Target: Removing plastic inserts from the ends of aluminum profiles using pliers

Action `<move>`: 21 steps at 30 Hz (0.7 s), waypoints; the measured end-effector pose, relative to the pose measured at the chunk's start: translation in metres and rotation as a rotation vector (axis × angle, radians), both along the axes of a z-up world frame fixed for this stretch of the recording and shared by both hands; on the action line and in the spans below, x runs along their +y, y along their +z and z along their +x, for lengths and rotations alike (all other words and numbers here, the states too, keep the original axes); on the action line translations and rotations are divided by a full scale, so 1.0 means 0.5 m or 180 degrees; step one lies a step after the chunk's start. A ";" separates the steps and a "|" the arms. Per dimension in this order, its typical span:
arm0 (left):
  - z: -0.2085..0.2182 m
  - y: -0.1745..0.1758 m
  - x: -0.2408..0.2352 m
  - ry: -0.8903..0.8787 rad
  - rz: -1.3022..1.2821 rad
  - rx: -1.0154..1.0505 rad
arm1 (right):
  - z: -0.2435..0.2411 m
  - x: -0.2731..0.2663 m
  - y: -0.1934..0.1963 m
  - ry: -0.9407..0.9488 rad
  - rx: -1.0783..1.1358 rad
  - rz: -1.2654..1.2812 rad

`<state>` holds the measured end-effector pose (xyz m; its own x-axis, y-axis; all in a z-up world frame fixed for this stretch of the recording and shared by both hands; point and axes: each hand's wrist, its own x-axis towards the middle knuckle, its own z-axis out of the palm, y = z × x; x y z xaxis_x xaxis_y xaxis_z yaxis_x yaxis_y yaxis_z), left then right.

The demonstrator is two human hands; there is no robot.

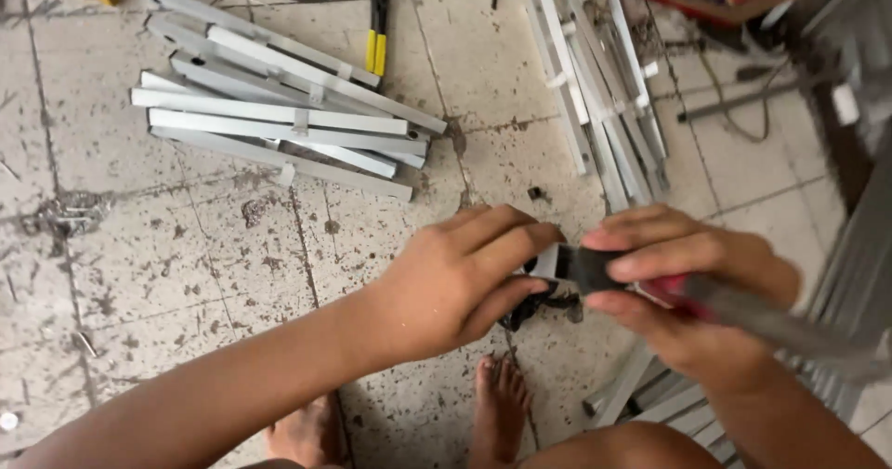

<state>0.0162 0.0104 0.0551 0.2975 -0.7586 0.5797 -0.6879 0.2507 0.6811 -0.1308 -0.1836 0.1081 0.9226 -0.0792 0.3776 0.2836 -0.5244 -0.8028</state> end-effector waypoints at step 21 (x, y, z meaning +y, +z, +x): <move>0.006 -0.042 0.010 0.0195 -0.0164 0.0109 | 0.011 0.018 -0.018 -0.0201 0.0622 0.0133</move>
